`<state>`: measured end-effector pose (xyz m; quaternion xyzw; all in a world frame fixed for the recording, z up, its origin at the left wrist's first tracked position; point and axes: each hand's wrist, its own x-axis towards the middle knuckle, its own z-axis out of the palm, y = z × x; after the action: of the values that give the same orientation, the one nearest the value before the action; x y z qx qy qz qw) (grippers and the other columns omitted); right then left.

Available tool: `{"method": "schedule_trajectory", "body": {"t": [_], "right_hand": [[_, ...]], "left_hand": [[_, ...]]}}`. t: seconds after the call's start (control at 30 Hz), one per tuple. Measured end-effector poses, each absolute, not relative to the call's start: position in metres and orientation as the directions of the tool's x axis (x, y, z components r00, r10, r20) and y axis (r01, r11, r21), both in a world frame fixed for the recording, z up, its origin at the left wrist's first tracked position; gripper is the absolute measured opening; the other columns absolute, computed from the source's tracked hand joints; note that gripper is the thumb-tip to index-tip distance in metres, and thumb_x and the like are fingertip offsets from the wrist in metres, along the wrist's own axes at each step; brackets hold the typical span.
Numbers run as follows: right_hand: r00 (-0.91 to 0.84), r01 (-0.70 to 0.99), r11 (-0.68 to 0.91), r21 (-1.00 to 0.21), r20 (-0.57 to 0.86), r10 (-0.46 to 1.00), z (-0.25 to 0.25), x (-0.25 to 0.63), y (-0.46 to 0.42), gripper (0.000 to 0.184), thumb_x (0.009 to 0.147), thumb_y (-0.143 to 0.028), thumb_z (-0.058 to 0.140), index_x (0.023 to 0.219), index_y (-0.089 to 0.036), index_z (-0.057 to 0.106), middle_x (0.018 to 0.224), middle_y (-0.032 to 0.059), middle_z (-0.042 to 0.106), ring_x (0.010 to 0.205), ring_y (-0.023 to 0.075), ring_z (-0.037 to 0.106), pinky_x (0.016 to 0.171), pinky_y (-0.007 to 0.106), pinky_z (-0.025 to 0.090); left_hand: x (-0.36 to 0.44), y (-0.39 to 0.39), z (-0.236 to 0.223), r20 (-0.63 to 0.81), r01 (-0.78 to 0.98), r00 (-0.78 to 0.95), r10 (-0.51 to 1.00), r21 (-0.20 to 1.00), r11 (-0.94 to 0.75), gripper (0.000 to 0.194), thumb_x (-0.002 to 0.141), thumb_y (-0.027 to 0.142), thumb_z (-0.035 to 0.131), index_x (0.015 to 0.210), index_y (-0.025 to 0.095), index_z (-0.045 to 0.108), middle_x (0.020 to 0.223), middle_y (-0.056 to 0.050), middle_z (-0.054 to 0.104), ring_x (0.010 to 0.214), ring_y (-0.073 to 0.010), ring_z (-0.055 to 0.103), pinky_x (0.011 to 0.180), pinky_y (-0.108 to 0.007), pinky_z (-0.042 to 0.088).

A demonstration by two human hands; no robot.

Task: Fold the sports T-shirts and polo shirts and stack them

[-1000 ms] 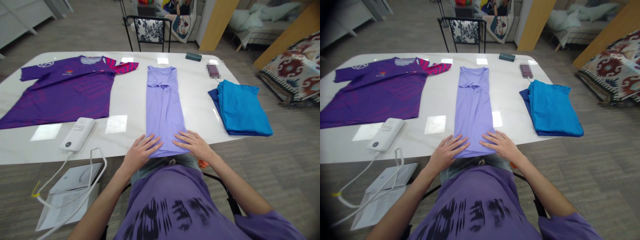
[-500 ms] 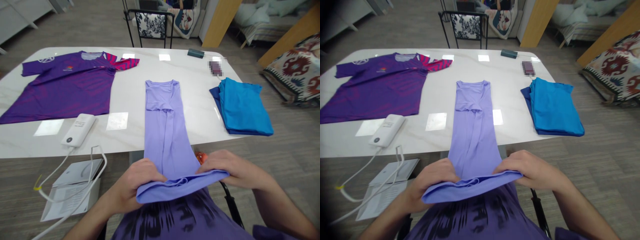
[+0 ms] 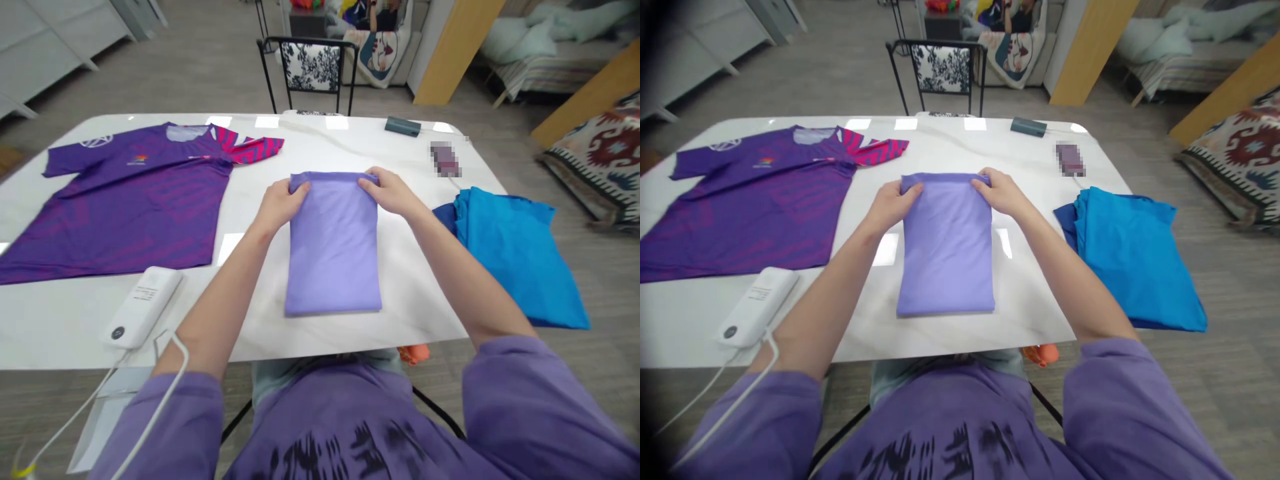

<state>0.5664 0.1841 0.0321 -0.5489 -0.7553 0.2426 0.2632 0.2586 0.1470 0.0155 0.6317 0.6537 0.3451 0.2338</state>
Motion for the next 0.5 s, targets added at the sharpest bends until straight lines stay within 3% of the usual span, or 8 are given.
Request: {"method": "schedule_trajectory", "body": {"t": [0.1,0.17,0.23,0.33,0.4,0.5], "right_hand": [[-0.243,0.829,0.291,-0.478,0.16,0.957,-0.011,0.551,0.21,0.071,0.112,-0.058,0.059,0.164,-0.011,0.059,0.167,0.025,0.061,0.152,0.0443,0.06,0.131,0.064,0.048],[-0.32,0.845,0.344,-0.41,0.128,0.939,-0.034,0.544,0.206,0.079,0.114,-0.058,0.053,0.177,-0.011,0.045,0.183,0.0236,0.042,0.169,0.0446,0.042,0.14,0.067,0.033],[-0.383,0.847,0.376,-0.375,0.06,0.922,-0.051,0.54,0.196,0.083,0.115,-0.062,0.047,0.182,-0.013,0.038,0.19,0.0201,0.031,0.177,0.0431,0.027,0.145,0.068,0.021],[-0.398,0.859,0.366,-0.358,-0.015,0.917,-0.067,0.537,0.185,0.086,0.116,-0.066,0.04,0.184,-0.014,0.033,0.193,0.0173,0.024,0.181,0.0415,0.017,0.147,0.066,0.01],[-0.361,0.869,0.34,-0.36,0.008,0.933,-0.073,0.538,0.184,0.091,0.115,-0.071,0.039,0.184,-0.013,0.03,0.193,0.0192,0.024,0.18,0.043,0.017,0.147,0.067,0.009],[-0.192,0.9,0.223,-0.375,0.118,0.974,-0.077,0.546,0.191,0.098,0.111,-0.079,0.042,0.178,-0.008,0.037,0.186,0.0289,0.031,0.173,0.052,0.024,0.142,0.077,0.015]], "left_hand": [[0.261,0.165,-0.012,0.184,0.867,-0.021,0.983,0.492,-0.074,0.066,0.109,0.055,0.065,0.165,0.018,0.062,0.166,-0.023,0.062,0.152,-0.0416,0.058,0.129,-0.057,0.045],[0.266,0.16,-0.029,0.217,0.901,0.114,0.97,0.388,-0.192,0.074,0.114,0.057,0.056,0.179,0.023,0.047,0.186,-0.018,0.042,0.172,-0.0411,0.036,0.139,-0.06,0.03],[0.271,0.152,-0.044,0.164,0.901,0.219,0.962,0.345,-0.264,0.074,0.117,0.059,0.046,0.182,0.024,0.043,0.192,-0.014,0.032,0.18,-0.0398,0.021,0.144,-0.062,0.018],[0.274,0.147,-0.059,0.042,0.912,0.244,0.969,0.331,-0.244,0.075,0.118,0.062,0.038,0.182,0.023,0.043,0.193,-0.014,0.029,0.182,-0.04,0.015,0.144,-0.065,0.01],[0.271,0.149,-0.064,0.011,0.91,0.242,0.97,0.345,-0.231,0.075,0.118,0.063,0.035,0.182,0.025,0.043,0.193,-0.013,0.03,0.181,-0.0393,0.017,0.144,-0.065,0.011],[0.26,0.159,-0.065,0.074,0.907,0.131,0.989,0.394,-0.15,0.075,0.116,0.066,0.038,0.179,0.026,0.045,0.189,-0.017,0.033,0.175,-0.0407,0.028,0.141,-0.065,0.021]]}}
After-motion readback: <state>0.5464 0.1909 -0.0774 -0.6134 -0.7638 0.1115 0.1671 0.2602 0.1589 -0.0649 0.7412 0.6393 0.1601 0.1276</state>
